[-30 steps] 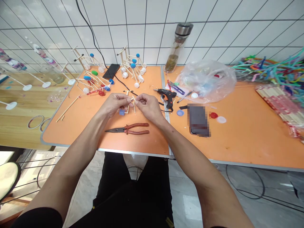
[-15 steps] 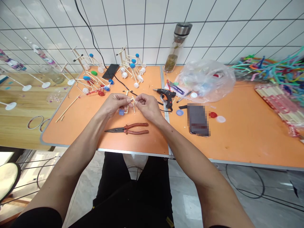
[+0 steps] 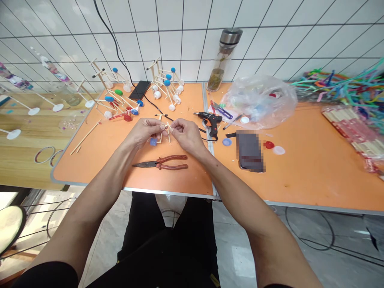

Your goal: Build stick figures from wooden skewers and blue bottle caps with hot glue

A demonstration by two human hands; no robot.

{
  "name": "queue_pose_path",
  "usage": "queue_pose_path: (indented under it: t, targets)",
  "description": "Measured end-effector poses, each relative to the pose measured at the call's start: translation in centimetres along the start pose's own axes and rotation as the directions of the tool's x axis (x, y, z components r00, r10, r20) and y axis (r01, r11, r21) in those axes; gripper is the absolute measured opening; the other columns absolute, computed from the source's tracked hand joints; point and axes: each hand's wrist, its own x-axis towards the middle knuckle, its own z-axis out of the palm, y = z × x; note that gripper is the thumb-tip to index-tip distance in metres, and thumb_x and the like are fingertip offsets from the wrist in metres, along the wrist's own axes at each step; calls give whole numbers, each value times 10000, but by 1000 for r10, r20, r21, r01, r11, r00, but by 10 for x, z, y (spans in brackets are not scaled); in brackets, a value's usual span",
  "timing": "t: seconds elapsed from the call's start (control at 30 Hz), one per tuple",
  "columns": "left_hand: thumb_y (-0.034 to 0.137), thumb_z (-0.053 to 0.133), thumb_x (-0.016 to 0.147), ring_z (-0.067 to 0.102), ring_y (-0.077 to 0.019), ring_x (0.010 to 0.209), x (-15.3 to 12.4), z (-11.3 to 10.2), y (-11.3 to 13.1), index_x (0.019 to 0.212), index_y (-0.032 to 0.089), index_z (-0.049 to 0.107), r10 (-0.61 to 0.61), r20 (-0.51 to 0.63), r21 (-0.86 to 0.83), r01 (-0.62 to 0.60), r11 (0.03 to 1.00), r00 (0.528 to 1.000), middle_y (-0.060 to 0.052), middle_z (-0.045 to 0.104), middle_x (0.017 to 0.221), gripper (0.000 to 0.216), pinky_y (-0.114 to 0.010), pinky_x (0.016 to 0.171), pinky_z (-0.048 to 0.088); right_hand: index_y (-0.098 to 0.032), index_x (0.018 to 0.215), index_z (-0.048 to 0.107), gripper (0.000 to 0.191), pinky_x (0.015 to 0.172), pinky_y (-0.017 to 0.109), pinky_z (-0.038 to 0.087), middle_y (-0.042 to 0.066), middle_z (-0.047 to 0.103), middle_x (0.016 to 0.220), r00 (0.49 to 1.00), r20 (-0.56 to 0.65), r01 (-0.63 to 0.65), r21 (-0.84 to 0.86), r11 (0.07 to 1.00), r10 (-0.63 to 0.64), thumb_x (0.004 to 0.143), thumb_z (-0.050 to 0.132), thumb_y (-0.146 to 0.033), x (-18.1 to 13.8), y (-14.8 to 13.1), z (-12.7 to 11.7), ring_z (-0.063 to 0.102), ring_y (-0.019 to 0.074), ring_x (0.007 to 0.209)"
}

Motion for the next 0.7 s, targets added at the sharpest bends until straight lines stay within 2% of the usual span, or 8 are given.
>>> queue_pose_path:
  t: [0.3, 0.7]
  targets:
    - [469, 1037, 667, 581, -86, 532, 1, 0, -2, 744, 135, 805, 12, 4, 5, -12, 1000, 1000, -83, 819, 749, 414, -210, 497, 455, -212, 860, 765, 157, 691, 319, 477, 25, 780, 814, 1000, -4, -11, -10, 1000, 11, 840, 769, -367, -1, -2, 1, 616, 172, 707]
    - [479, 1016, 690, 575, -85, 531, 2, 0, -2, 756, 132, 812, 15, 11, 29, -15, 999, 1000, -95, 827, 765, 408, -212, 497, 441, -219, 842, 754, 199, 683, 322, 484, 30, 768, 799, 1000, -15, -9, -13, 1000, 9, 848, 789, -415, -1, -3, 1, 608, 175, 702]
